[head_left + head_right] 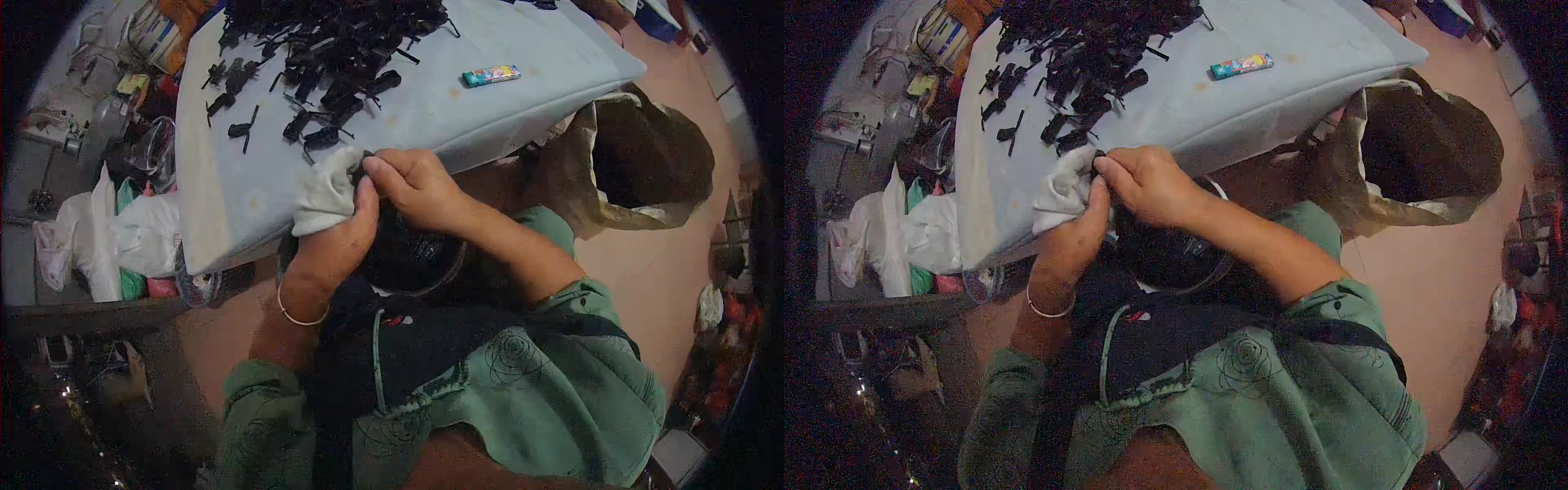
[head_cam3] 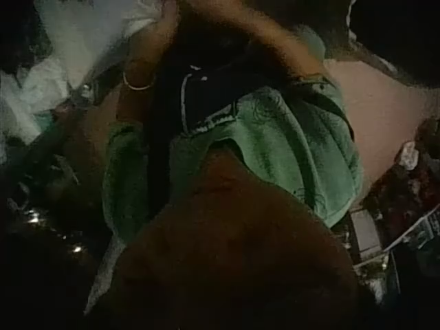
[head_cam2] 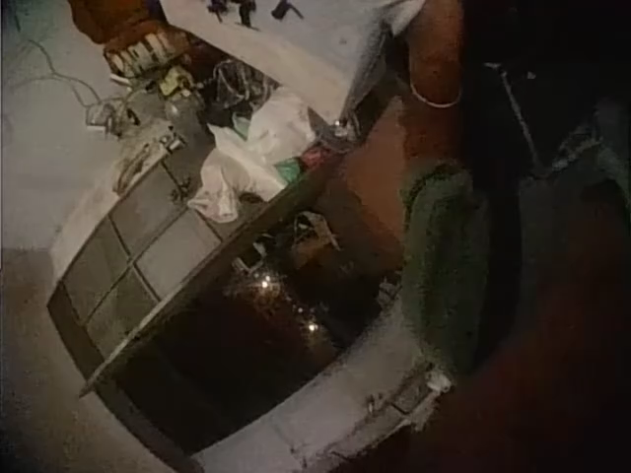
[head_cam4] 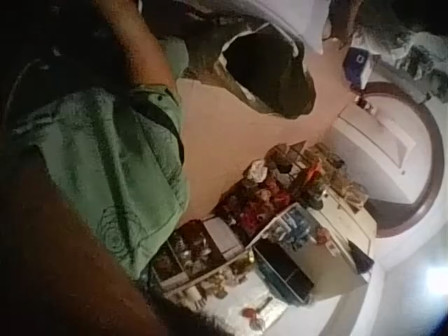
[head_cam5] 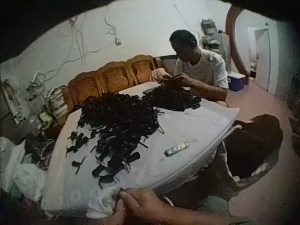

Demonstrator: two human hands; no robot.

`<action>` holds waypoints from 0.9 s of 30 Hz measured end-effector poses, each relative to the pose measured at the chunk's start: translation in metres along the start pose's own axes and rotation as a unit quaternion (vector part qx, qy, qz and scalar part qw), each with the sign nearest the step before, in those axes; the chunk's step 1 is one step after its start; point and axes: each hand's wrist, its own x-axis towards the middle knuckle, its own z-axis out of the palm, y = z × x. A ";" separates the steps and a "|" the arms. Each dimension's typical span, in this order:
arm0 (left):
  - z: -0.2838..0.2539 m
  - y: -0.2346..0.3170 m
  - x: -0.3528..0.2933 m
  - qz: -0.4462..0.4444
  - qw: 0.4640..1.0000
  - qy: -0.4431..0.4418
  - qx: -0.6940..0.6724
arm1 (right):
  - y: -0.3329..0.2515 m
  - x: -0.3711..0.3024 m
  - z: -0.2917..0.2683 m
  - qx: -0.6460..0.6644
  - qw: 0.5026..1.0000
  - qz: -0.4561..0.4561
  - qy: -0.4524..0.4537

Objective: Sorting small black components from a pile on a workbench into a container.

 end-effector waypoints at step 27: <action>-0.022 0.019 -0.001 -0.081 0.973 -0.113 -0.183 | -0.006 0.003 -0.019 0.048 0.996 -0.045 -0.054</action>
